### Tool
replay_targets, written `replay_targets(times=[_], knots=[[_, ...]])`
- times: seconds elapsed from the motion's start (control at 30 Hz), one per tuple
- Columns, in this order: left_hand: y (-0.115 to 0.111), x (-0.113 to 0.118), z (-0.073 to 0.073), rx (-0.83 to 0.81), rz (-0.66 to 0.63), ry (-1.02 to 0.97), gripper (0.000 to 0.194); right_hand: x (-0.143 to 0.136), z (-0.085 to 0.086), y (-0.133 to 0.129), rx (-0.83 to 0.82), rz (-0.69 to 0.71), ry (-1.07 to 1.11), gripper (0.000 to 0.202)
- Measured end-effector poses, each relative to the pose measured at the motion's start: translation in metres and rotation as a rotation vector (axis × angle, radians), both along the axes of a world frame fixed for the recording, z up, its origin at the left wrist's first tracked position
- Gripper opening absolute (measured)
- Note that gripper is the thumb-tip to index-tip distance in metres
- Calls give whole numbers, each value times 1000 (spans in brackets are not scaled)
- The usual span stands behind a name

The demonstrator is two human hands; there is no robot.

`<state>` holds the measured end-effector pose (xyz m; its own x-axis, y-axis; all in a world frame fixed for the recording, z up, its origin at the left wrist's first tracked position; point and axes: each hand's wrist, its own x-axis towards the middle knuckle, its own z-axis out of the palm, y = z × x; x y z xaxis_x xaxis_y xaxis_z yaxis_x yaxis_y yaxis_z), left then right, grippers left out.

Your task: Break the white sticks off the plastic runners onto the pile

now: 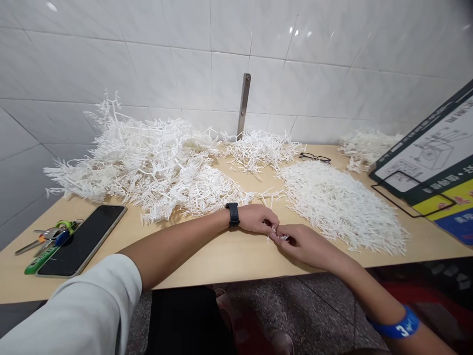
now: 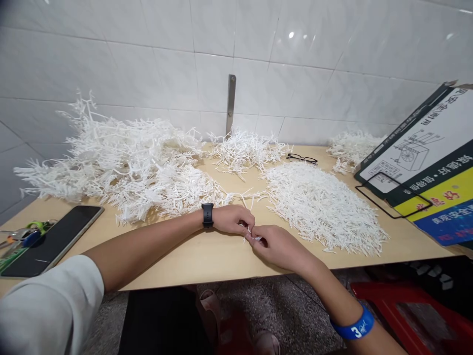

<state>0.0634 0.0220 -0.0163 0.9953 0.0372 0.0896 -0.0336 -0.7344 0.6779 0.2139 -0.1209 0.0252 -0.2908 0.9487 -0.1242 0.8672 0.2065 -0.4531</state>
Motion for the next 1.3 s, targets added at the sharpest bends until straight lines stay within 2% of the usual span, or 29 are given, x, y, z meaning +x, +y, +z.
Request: replay_targets(times=[0.2, 0.3, 0.4, 0.53, 0.6, 0.67, 0.8, 0.87, 1.0, 1.17, 1.23, 1.3], knots=[[0, 0, 2, -20, -62, -54, 22, -5, -3, -11, 216, -2, -223, 30], [3, -2, 4, -50, -12, -32, 24, 1, -1, -25, 315, -38, -152, 30], [7, -3, 5, -55, 56, -10, 22, 25, 4, -32, 350, -150, -72, 32], [6, -2, 4, -37, 77, 16, 23, 59, 7, -15, 439, -249, -232, 26], [5, -2, 4, -17, 83, 21, 25, 64, 6, -2, 510, -260, -301, 31], [4, -3, 4, 3, 93, 26, 27, 56, 5, 6, 478, -229, -245, 33], [4, -4, 4, 19, 90, 29, 24, 21, 2, 7, 188, -43, -61, 28], [4, -5, 4, 11, 72, 19, 22, 8, -1, 3, 132, 16, -63, 30], [7, -4, 3, -12, 28, -27, 26, -4, -10, -11, 160, -51, -81, 33], [8, -4, 2, -62, 100, 7, 27, 7, -12, -32, 101, -63, 5, 36], [6, -4, 3, -96, 143, 51, 28, 23, -8, -30, 154, -122, -23, 35], [4, -5, 5, -150, 173, 59, 31, 42, -4, -21, 287, -236, -132, 28]])
